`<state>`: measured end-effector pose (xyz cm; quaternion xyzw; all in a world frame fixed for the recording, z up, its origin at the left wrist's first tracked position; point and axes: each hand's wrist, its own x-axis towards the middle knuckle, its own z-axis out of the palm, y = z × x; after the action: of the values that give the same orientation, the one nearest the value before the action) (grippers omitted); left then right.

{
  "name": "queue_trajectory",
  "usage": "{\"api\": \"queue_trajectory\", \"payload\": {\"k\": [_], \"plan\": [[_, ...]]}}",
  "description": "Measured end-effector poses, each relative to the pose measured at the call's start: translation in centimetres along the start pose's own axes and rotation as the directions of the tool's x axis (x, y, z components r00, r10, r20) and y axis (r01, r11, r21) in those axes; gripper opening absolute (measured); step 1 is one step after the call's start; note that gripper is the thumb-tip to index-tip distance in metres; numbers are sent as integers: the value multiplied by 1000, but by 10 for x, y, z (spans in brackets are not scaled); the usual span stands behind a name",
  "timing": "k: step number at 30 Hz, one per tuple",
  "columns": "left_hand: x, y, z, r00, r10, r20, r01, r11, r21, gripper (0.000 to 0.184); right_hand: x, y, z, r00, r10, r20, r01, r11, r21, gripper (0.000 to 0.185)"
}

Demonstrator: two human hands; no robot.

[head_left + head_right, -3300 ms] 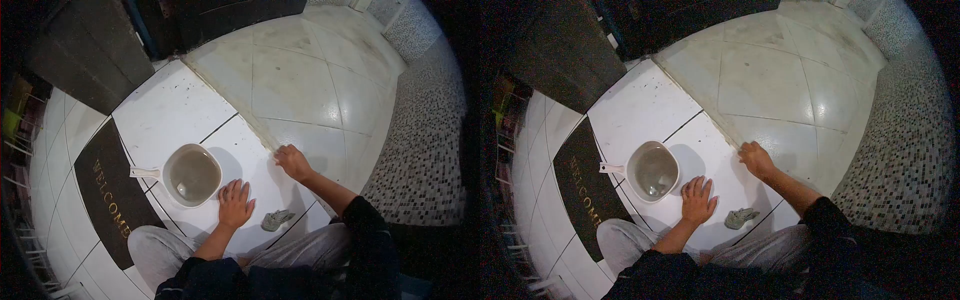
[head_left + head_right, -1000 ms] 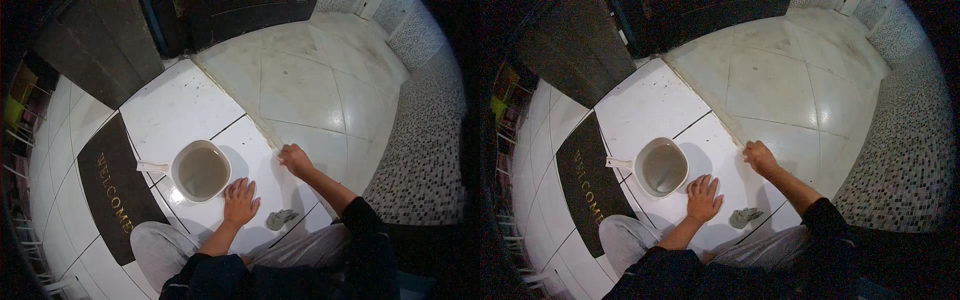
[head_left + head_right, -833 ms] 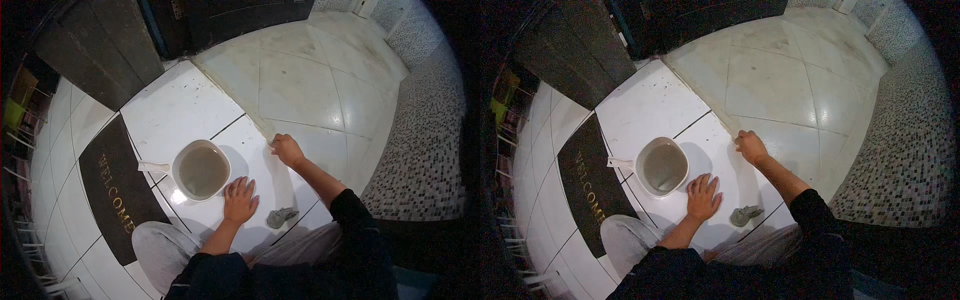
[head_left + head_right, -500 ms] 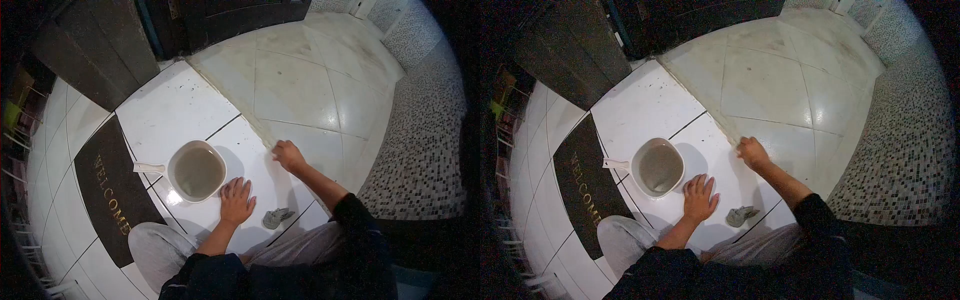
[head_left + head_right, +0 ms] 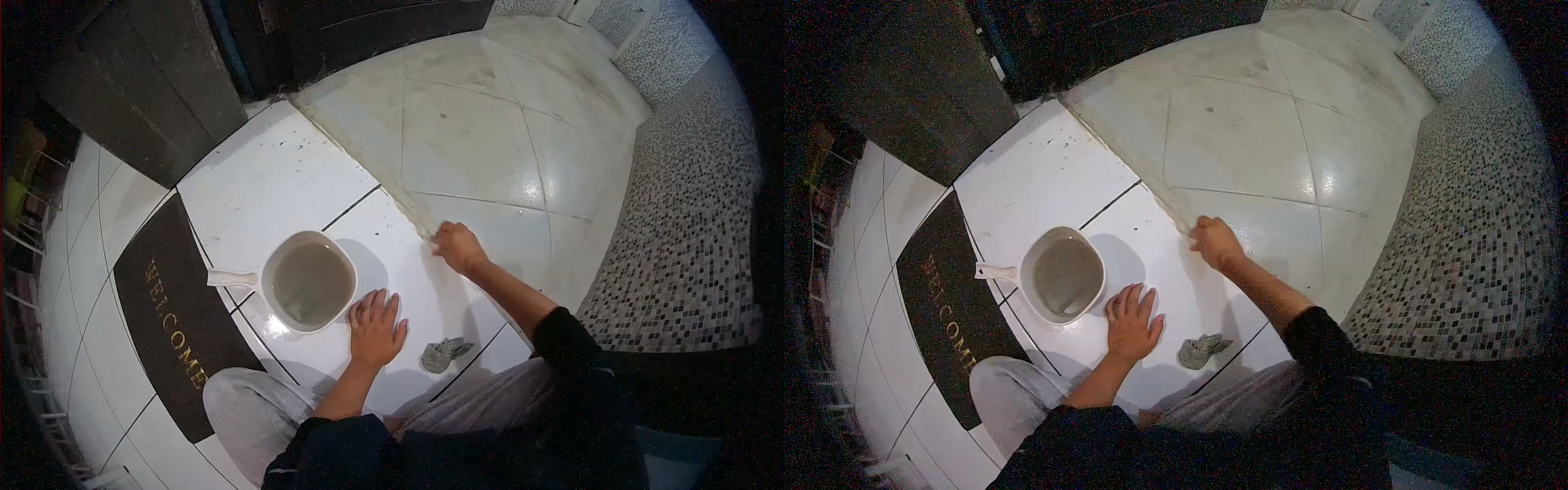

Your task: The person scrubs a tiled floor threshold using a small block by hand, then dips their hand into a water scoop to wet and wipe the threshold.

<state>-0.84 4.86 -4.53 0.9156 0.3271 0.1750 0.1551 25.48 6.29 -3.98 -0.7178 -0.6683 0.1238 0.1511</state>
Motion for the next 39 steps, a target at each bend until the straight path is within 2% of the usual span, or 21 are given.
{"api": "queue_trajectory", "payload": {"k": [1,5,7,10,11,15,18,20,24,26,27,29,34,36,38,39], "plan": [[0,-1,0,1000,4,-1,-4,1000,1,47,7,-3,0,998,70,-7,-70,997,42,21],[0,-2,4,1000,15,-13,-15,1000,2,47,-17,11,-9,996,85,28,-88,990,114,19],[0,-3,4,1000,7,-25,-6,1000,18,47,-44,21,-17,994,-77,74,60,977,206,19],[1,1,1,1000,15,-4,-14,999,43,46,-45,19,-15,995,-56,79,37,974,222,19],[2,2,0,1000,10,4,-10,999,51,45,-36,13,-12,998,-69,6,68,987,143,17],[0,-1,3,1000,15,18,-15,1000,27,48,4,-2,-2,994,-29,-104,38,995,91,16],[-1,-3,6,1000,20,20,-20,1000,21,47,-6,7,-7,999,14,-45,-7,988,156,15],[1,-2,5,999,13,29,-14,1000,27,47,-32,16,-14,982,-132,138,137,990,-26,13],[2,2,1,999,18,37,-20,998,53,48,-42,13,-16,977,-166,131,170,985,-17,14],[2,3,3,999,20,40,-22,999,45,48,-15,5,-7,982,-188,8,188,978,-87,13],[1,2,2,999,9,39,-11,999,39,48,-2,2,-3,982,-190,0,190,978,-85,13],[1,0,1,999,14,38,-16,999,49,48,16,-6,5,995,-96,-19,93,991,-93,13],[1,0,2,999,7,31,-8,1000,29,47,-29,8,-9,982,-188,33,190,980,-65,15],[1,1,3,1000,15,6,-15,997,73,47,-31,5,-12,976,-211,57,215,975,-55,16],[1,2,2,1000,10,13,-11,997,71,46,-21,2,-16,989,-97,109,97,995,3,17],[2,3,2,1000,4,15,-5,998,70,46,-12,1,-14,990,-93,103,93,996,1,17]]}}
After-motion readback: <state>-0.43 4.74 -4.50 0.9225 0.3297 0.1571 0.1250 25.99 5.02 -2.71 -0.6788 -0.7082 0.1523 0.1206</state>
